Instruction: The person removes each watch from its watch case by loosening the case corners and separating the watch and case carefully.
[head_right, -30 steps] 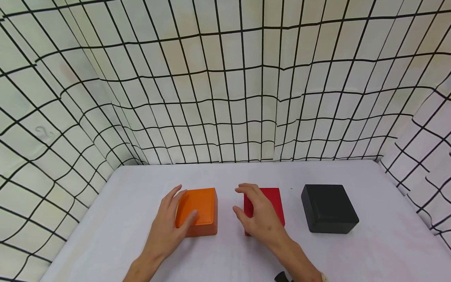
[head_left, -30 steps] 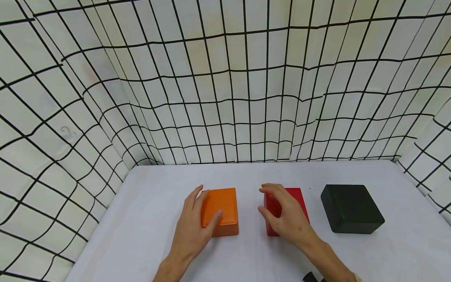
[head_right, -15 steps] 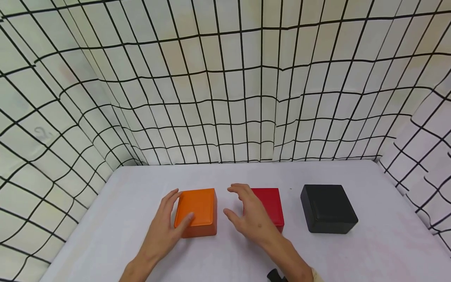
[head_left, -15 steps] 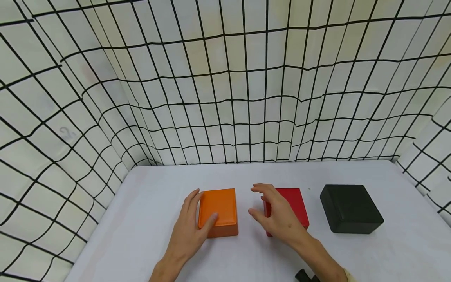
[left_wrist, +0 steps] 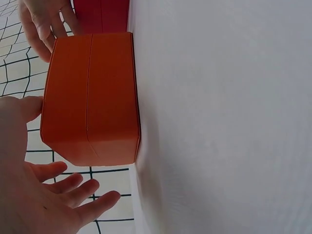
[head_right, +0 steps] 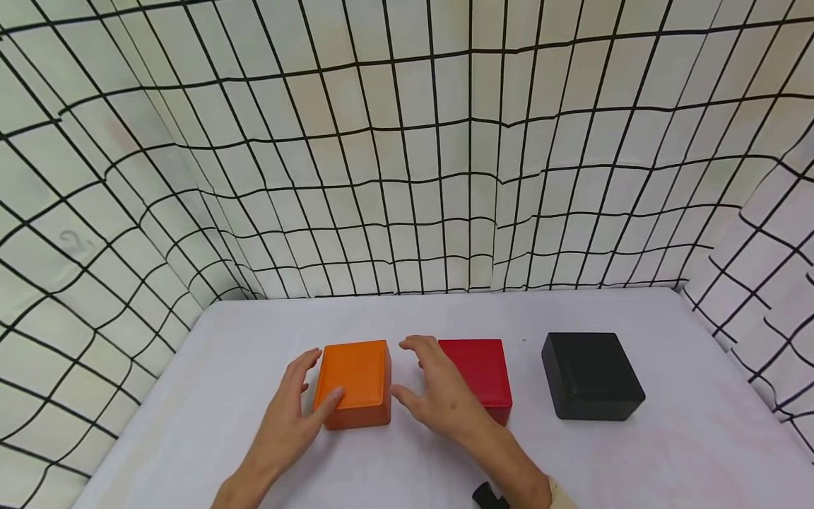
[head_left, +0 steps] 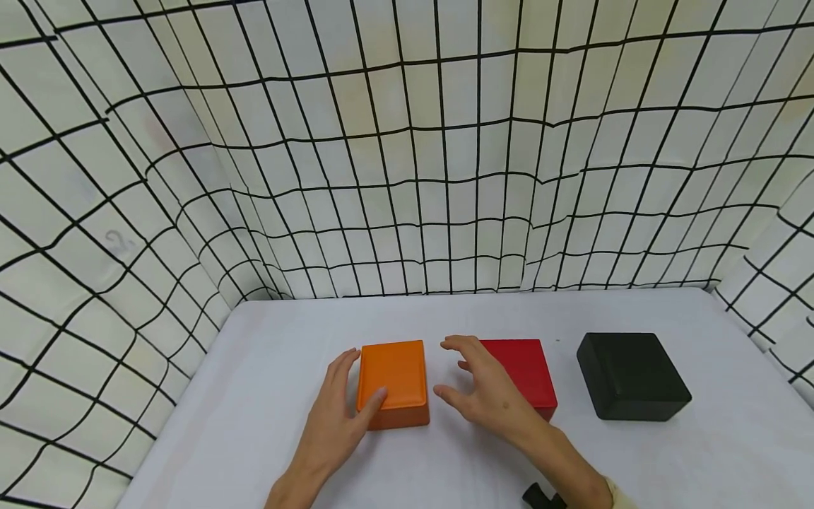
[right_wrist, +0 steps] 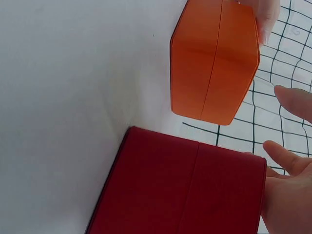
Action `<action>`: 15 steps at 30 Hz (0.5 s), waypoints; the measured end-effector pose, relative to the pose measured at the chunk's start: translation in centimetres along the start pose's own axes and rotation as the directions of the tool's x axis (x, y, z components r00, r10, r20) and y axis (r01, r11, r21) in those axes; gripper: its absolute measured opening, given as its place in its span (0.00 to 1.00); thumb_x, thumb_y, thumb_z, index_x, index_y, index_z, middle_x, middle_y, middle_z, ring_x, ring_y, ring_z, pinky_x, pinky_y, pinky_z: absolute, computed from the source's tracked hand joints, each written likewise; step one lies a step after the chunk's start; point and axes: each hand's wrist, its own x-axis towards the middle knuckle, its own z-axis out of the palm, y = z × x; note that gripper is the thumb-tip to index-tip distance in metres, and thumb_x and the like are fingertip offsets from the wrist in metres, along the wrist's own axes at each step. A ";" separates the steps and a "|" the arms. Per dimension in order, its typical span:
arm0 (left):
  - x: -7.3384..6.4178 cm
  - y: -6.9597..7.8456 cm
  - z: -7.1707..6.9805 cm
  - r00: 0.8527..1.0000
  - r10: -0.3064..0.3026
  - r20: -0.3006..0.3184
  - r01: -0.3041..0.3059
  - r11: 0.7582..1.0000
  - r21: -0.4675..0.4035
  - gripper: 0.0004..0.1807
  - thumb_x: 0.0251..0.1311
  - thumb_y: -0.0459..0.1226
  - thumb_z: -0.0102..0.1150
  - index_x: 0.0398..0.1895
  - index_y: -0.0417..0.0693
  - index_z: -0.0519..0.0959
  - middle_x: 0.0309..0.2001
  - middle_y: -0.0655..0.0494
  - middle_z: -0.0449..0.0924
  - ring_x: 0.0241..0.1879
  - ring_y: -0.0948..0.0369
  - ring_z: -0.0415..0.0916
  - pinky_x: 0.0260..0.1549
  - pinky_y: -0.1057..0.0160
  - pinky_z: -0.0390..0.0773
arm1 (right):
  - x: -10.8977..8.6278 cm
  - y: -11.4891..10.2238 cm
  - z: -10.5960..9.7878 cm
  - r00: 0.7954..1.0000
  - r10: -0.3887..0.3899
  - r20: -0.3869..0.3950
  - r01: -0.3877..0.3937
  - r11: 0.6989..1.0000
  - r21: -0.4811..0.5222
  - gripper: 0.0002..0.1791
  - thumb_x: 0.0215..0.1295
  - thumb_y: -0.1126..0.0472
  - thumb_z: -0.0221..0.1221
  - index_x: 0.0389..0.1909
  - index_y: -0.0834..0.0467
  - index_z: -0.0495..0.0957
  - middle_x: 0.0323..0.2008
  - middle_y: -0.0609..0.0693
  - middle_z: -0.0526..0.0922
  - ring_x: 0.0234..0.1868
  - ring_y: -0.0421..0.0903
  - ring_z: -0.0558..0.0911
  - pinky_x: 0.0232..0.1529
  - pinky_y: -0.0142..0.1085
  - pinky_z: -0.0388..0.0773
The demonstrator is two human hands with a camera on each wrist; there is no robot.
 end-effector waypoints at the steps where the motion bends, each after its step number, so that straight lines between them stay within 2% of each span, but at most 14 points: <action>1: 0.0 -0.1 0.0 1.000 -0.005 0.007 0.005 1.000 -0.006 0.45 0.67 0.63 0.61 0.80 0.53 0.60 0.79 0.55 0.60 0.77 0.48 0.64 0.72 0.38 0.69 | 0.0 -0.1 0.1 1.000 0.007 0.006 -0.007 1.000 -0.003 0.37 0.58 0.64 0.75 0.68 0.53 0.73 0.67 0.52 0.77 0.64 0.58 0.81 0.62 0.52 0.82; 9: -0.1 0.0 -0.2 0.996 -0.047 0.082 0.054 0.995 -0.089 0.46 0.65 0.62 0.64 0.80 0.55 0.59 0.78 0.54 0.63 0.76 0.51 0.65 0.71 0.42 0.73 | 0.4 -0.5 0.8 0.998 0.041 0.055 -0.040 0.999 -0.034 0.41 0.56 0.60 0.77 0.70 0.55 0.70 0.69 0.54 0.74 0.60 0.61 0.83 0.57 0.52 0.86; 15: -0.1 -0.1 -0.5 0.993 -0.037 0.109 0.053 0.988 -0.145 0.48 0.62 0.61 0.68 0.80 0.58 0.58 0.77 0.55 0.64 0.75 0.50 0.66 0.68 0.43 0.76 | 0.6 -0.8 1.2 0.989 0.072 0.126 -0.066 0.997 -0.050 0.45 0.57 0.57 0.77 0.74 0.57 0.66 0.72 0.55 0.70 0.61 0.60 0.82 0.56 0.51 0.87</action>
